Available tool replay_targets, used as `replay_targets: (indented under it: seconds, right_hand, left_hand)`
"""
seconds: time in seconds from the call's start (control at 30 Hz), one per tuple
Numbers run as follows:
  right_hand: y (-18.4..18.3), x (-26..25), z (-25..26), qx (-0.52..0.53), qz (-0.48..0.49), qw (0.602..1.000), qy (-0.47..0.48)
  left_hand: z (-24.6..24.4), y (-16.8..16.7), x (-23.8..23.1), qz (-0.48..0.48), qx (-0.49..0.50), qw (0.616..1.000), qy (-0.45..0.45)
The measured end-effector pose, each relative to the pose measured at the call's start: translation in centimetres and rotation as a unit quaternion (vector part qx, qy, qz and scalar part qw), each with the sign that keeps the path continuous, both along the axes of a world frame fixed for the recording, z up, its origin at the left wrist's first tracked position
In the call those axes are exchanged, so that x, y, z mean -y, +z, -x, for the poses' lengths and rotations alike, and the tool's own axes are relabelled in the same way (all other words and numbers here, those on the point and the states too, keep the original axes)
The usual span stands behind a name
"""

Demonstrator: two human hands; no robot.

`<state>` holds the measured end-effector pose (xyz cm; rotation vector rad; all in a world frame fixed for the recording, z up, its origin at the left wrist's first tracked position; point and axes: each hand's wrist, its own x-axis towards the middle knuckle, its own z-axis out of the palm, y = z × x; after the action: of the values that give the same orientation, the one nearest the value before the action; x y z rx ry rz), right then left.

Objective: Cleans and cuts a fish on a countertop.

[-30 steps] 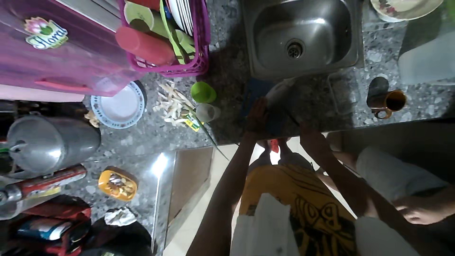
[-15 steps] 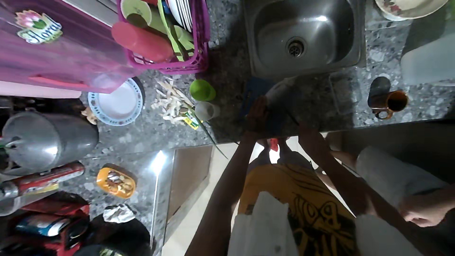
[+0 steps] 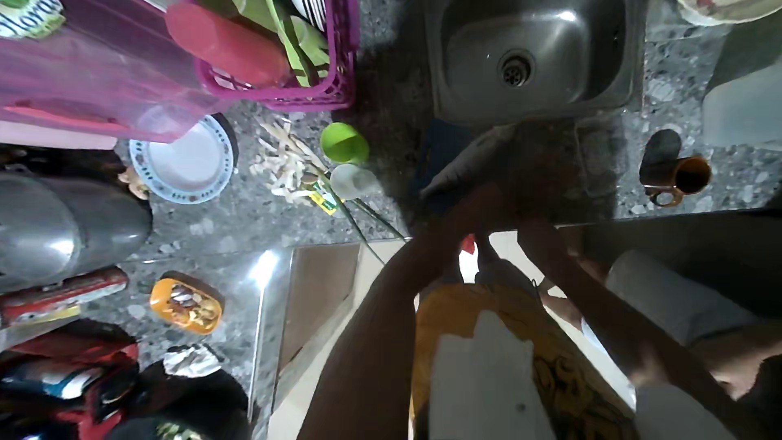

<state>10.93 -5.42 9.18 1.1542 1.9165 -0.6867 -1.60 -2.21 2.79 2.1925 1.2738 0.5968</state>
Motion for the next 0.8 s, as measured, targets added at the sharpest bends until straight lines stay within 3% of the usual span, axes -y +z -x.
replay_targets:
  seconds: [0.1,0.17,0.27,0.37,0.43,0.57,0.8]
  right_hand:
    - [1.2,0.1,0.6,0.03,0.001,0.999,0.015]
    - [2.2,0.2,0.7,0.0,-0.003,1.0,0.022]
    - [3.2,0.4,1.3,-0.022,0.001,1.0,0.016]
    - [3.5,0.4,2.1,0.01,0.012,1.0,0.009]
    - [3.6,0.2,1.8,0.001,0.014,1.0,0.0]
    - [4.3,-0.6,0.2,0.007,0.02,1.0,-0.002]
    - [5.6,0.9,-0.2,0.0,-0.001,1.0,-0.03]
  left_hand:
    - [-1.0,-2.1,-0.3,-0.044,0.023,0.999,0.011]
    - [-0.7,0.2,-0.2,-0.059,0.021,0.998,0.033]
    - [1.4,2.7,1.1,-0.094,-0.03,0.986,0.137]
    - [5.1,0.6,5.8,-0.005,-0.011,0.946,0.324]
    - [7.1,-2.2,11.1,0.08,-0.012,0.92,0.383]
    - [8.8,-6.0,14.1,0.096,-0.04,0.931,0.349]
    - [9.3,-6.4,13.6,0.102,0.017,0.93,0.353]
